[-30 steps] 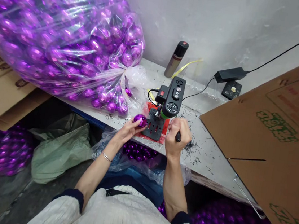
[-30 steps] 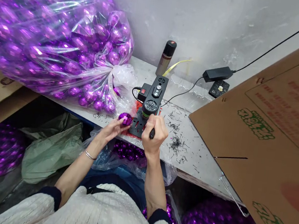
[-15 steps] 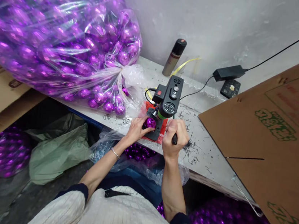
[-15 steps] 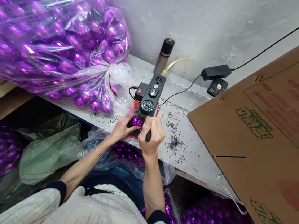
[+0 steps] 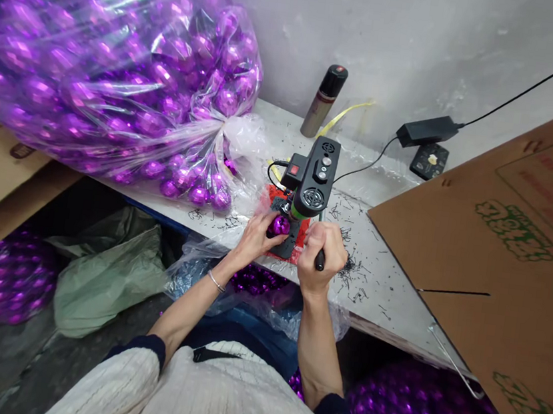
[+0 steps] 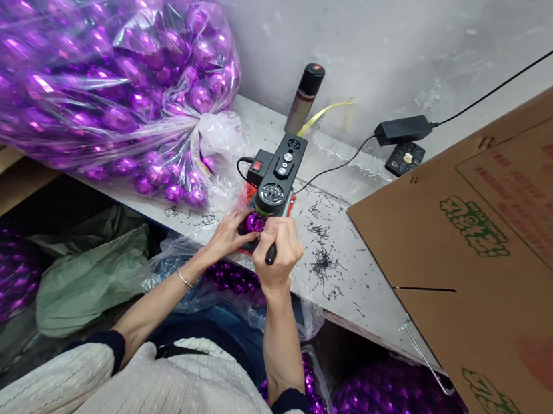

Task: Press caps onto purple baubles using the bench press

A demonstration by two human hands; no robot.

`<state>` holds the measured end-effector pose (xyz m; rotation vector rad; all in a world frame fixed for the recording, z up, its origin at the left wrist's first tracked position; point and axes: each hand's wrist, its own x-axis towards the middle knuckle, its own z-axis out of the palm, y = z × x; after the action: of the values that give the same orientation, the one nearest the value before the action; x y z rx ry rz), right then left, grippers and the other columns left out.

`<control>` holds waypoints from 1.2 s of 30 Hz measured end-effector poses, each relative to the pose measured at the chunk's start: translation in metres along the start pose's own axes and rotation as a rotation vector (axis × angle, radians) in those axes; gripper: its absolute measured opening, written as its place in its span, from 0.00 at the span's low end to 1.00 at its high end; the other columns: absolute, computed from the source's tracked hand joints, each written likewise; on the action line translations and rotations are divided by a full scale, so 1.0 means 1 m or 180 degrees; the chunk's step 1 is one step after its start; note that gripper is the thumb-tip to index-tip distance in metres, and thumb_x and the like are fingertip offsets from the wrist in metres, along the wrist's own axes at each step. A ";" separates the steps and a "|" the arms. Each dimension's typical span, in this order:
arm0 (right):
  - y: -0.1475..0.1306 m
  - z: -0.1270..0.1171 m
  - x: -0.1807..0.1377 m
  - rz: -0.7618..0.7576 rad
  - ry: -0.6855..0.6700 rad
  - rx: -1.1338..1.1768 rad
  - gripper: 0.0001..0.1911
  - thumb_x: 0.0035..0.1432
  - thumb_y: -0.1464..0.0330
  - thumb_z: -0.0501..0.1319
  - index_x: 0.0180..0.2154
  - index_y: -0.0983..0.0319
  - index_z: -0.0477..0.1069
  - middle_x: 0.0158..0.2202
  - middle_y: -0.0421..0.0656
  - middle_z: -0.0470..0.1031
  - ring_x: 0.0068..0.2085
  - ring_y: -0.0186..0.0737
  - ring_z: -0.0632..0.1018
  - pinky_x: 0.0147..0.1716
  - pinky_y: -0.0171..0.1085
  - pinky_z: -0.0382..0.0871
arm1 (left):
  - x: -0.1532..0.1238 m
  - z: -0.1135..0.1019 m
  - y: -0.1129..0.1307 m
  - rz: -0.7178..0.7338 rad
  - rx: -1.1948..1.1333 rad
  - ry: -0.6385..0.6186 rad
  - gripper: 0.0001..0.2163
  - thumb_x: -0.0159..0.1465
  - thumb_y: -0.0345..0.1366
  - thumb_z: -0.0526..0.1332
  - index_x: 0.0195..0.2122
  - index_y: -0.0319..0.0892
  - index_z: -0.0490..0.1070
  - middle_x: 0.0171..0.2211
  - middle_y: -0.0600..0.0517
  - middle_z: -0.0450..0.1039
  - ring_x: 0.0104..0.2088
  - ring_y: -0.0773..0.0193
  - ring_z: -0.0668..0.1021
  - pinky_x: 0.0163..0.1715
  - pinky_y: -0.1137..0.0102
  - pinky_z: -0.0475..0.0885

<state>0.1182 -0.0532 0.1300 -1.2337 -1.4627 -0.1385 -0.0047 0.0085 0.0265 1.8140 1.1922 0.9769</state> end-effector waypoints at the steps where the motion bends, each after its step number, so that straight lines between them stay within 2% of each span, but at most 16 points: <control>1: 0.000 0.000 0.000 0.0002 0.0000 -0.0007 0.13 0.67 0.71 0.50 0.28 0.59 0.64 0.25 0.40 0.68 0.29 0.35 0.71 0.31 0.37 0.65 | 0.000 0.001 0.000 -0.0072 -0.0102 0.0037 0.28 0.56 0.42 0.71 0.57 0.42 0.70 0.53 0.41 0.74 0.55 0.45 0.75 0.58 0.53 0.66; 5: -0.001 0.000 0.000 -0.0018 -0.0001 -0.0032 0.14 0.67 0.71 0.50 0.27 0.59 0.63 0.25 0.39 0.67 0.29 0.35 0.70 0.31 0.37 0.64 | 0.001 -0.001 -0.007 -0.0514 -0.0804 0.0130 0.28 0.58 0.44 0.70 0.57 0.41 0.68 0.51 0.44 0.75 0.52 0.51 0.77 0.58 0.57 0.68; 8: 0.000 0.000 0.001 -0.0079 0.0027 0.0005 0.14 0.66 0.72 0.51 0.27 0.59 0.62 0.24 0.39 0.66 0.28 0.34 0.70 0.30 0.36 0.63 | 0.004 -0.005 -0.014 -0.0578 -0.1337 -0.0081 0.24 0.60 0.45 0.67 0.55 0.41 0.70 0.50 0.46 0.77 0.51 0.55 0.77 0.58 0.60 0.68; 11: 0.000 0.001 0.000 -0.0088 0.0030 -0.0013 0.14 0.66 0.72 0.51 0.26 0.59 0.62 0.24 0.39 0.66 0.28 0.34 0.70 0.30 0.36 0.63 | 0.006 -0.007 -0.019 -0.0601 -0.1539 -0.0216 0.22 0.61 0.46 0.66 0.53 0.41 0.72 0.49 0.46 0.77 0.51 0.56 0.77 0.58 0.61 0.68; 15: 0.001 0.000 -0.001 -0.0106 0.0025 -0.0037 0.13 0.66 0.73 0.51 0.27 0.59 0.63 0.25 0.39 0.67 0.28 0.35 0.71 0.30 0.37 0.64 | 0.006 -0.009 -0.016 -0.0528 -0.1249 -0.0159 0.23 0.60 0.47 0.68 0.53 0.42 0.73 0.49 0.46 0.78 0.52 0.53 0.76 0.58 0.60 0.67; 20: 0.002 0.000 -0.002 -0.0126 0.0024 0.0024 0.12 0.65 0.73 0.51 0.29 0.59 0.65 0.26 0.40 0.69 0.29 0.35 0.72 0.31 0.37 0.65 | 0.001 -0.011 -0.004 -0.0255 -0.0216 -0.0023 0.24 0.58 0.46 0.70 0.54 0.44 0.73 0.50 0.44 0.77 0.54 0.46 0.74 0.61 0.53 0.61; 23: 0.001 0.000 -0.002 -0.0094 0.0015 0.0005 0.12 0.66 0.72 0.51 0.29 0.59 0.65 0.26 0.40 0.69 0.30 0.35 0.72 0.32 0.37 0.65 | -0.001 -0.003 -0.001 -0.0006 0.0244 0.0096 0.26 0.57 0.47 0.71 0.55 0.44 0.72 0.52 0.42 0.75 0.56 0.45 0.73 0.61 0.52 0.58; 26: 0.001 0.000 -0.003 -0.0082 -0.0004 -0.0019 0.12 0.66 0.72 0.51 0.29 0.59 0.65 0.26 0.40 0.69 0.30 0.35 0.72 0.32 0.36 0.66 | -0.003 0.012 -0.001 0.0151 0.0199 0.0265 0.26 0.59 0.47 0.69 0.57 0.44 0.70 0.54 0.42 0.73 0.56 0.47 0.72 0.59 0.54 0.63; 29: 0.001 0.000 -0.003 -0.0104 -0.0004 -0.0015 0.11 0.66 0.73 0.51 0.30 0.59 0.65 0.26 0.40 0.69 0.30 0.35 0.72 0.31 0.36 0.65 | -0.004 0.024 -0.002 0.0250 0.0001 0.0220 0.26 0.62 0.45 0.67 0.60 0.44 0.67 0.56 0.42 0.72 0.57 0.48 0.73 0.59 0.55 0.64; 36: 0.002 0.000 -0.003 -0.0098 0.0009 -0.0035 0.12 0.66 0.73 0.51 0.29 0.59 0.65 0.27 0.40 0.70 0.30 0.35 0.72 0.32 0.37 0.66 | -0.011 0.015 -0.012 0.0194 -0.0190 0.0038 0.28 0.62 0.44 0.67 0.62 0.45 0.64 0.58 0.43 0.71 0.58 0.49 0.73 0.61 0.53 0.63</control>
<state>0.1187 -0.0543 0.1265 -1.2198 -1.4805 -0.1692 0.0015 -0.0010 0.0073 1.8089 1.1089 1.0483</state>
